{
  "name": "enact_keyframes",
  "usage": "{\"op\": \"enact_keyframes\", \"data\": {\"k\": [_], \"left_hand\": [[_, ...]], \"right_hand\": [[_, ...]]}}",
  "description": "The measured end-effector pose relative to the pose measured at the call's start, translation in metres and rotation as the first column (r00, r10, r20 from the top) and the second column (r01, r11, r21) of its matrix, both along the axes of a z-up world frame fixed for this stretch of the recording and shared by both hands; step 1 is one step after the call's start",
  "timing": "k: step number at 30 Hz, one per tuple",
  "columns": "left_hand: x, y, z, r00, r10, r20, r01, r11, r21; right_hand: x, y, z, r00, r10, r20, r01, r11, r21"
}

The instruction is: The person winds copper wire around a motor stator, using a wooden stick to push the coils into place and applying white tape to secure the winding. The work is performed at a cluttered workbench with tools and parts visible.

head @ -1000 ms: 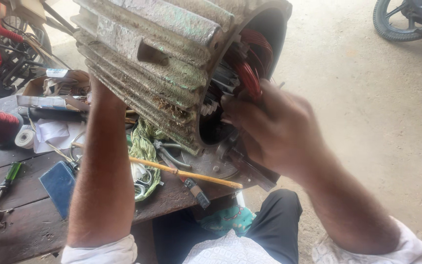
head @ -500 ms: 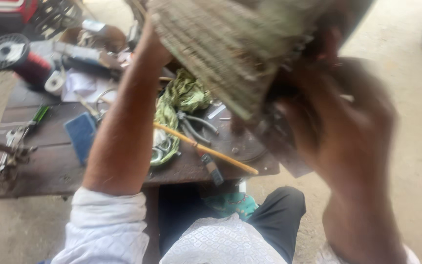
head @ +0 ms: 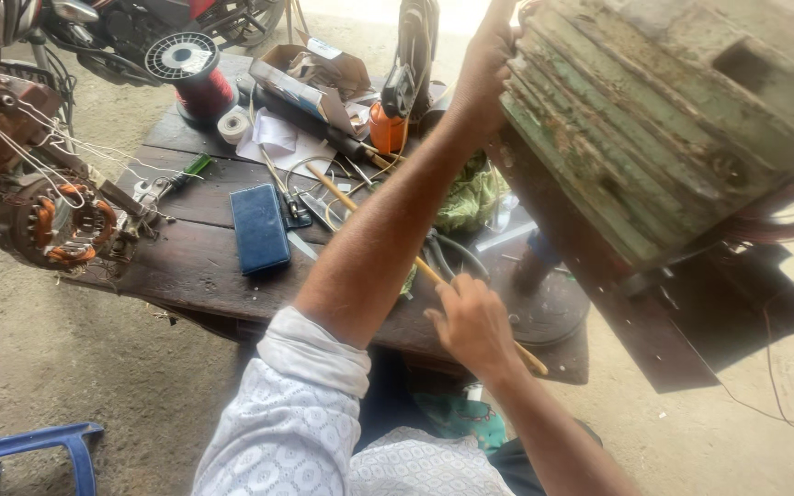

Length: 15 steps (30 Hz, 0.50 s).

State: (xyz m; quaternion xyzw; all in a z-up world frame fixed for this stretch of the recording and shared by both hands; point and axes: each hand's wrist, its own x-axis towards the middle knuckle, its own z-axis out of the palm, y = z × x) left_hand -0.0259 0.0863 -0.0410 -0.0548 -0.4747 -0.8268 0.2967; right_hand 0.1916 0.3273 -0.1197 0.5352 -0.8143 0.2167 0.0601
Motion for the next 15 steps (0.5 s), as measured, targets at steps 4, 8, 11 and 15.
{"op": "enact_keyframes", "data": {"k": [4,8,11,15], "left_hand": [[0.029,0.015,0.007,0.966,0.222,-0.134,-0.258,0.876,-0.407],[0.032,0.017,0.013,0.964,0.252,-0.079,-0.263,0.884,-0.386],[0.022,0.018,0.01,0.979,0.198,-0.052,-0.204,0.94,-0.272],[0.023,0.014,0.01,0.993,0.07,-0.097,-0.08,0.991,-0.106]], "right_hand": [[-0.001,-0.024,-0.017,0.989,-0.053,-0.141,0.065,0.995,0.079],[-0.01,-0.036,-0.026,0.982,-0.155,-0.109,0.159,0.987,0.031],[-0.017,-0.038,-0.028,0.973,-0.189,-0.134,0.191,0.982,0.001],[-0.02,-0.045,-0.021,0.953,-0.16,-0.257,0.176,0.984,0.039]]}}
